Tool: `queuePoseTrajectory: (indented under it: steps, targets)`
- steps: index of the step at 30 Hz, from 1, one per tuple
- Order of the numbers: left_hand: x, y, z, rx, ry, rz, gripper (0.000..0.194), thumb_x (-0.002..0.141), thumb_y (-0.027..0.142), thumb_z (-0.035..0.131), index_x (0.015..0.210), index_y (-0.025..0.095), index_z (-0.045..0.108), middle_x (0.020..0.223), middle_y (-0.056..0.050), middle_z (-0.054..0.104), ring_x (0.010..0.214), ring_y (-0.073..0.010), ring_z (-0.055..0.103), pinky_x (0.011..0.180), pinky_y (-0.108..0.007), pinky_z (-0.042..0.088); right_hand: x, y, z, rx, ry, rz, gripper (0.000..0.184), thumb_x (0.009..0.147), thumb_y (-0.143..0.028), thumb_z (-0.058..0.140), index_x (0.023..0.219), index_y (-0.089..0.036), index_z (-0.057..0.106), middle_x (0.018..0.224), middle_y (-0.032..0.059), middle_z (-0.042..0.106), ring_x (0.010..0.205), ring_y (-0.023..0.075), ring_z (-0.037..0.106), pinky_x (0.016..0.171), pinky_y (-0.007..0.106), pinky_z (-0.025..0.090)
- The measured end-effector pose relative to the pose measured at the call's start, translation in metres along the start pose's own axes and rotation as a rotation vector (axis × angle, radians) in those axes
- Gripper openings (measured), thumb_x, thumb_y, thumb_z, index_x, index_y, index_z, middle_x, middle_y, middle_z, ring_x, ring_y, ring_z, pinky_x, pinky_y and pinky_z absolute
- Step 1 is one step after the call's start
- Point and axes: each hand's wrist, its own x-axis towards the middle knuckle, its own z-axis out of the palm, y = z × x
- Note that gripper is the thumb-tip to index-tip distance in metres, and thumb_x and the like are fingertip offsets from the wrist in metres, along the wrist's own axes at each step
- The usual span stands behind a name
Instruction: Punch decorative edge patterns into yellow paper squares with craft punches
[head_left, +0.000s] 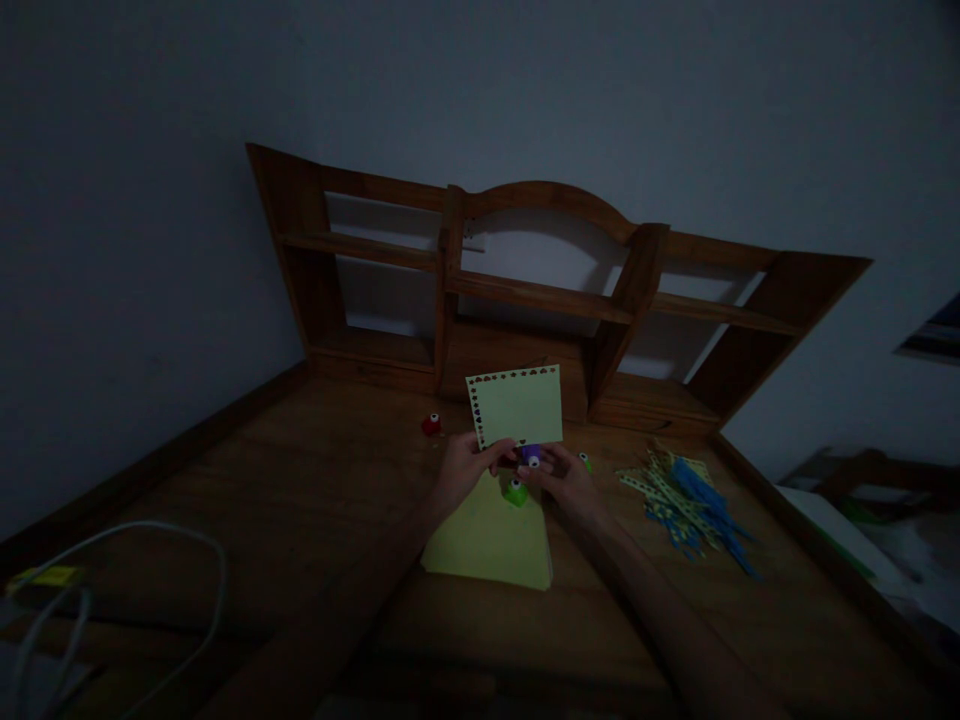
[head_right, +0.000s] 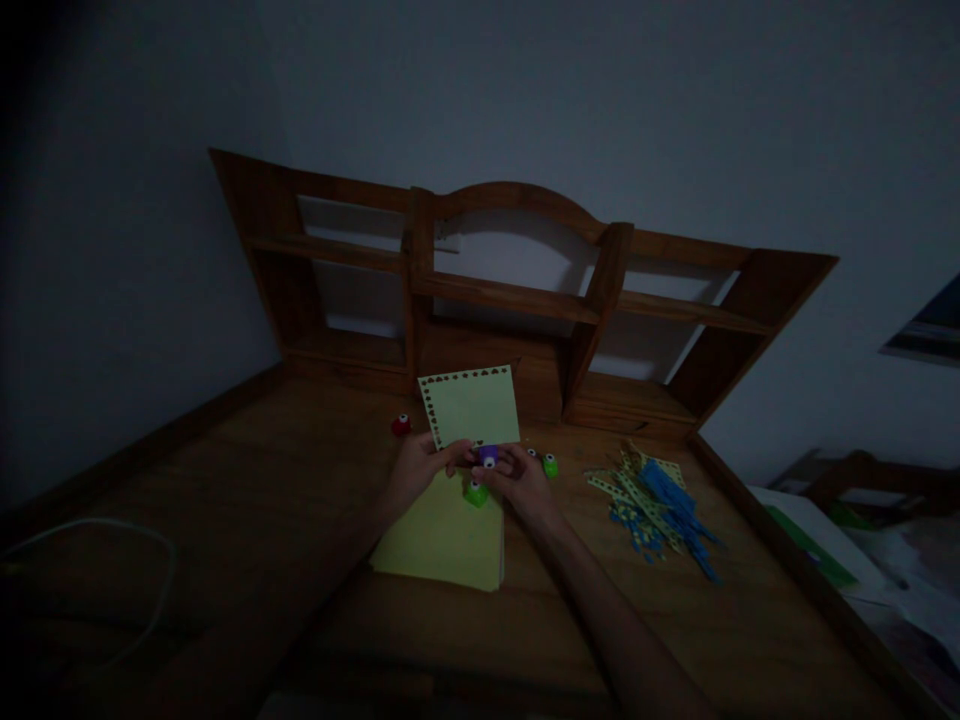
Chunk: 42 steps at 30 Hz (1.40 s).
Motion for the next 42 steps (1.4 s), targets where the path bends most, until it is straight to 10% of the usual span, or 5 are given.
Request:
queuePoseTrajectory:
  steps: [42]
  targets:
    - [0.000, -0.003, 0.002, 0.119, -0.089, -0.036, 0.036, 0.075, 0.046, 0.067, 0.067, 0.011, 0.069, 0.059, -0.003, 0.064, 0.046, -0.0093, 0.048, 0.047, -0.020, 0.037, 0.003, 0.005, -0.010, 0.115, 0.072, 0.176, 0.023, 0.066, -0.031, 0.082, 0.080, -0.015, 0.073, 0.084, 0.0070, 0.074, 0.068, 0.0149, 0.066, 0.065, 0.025, 0.052]
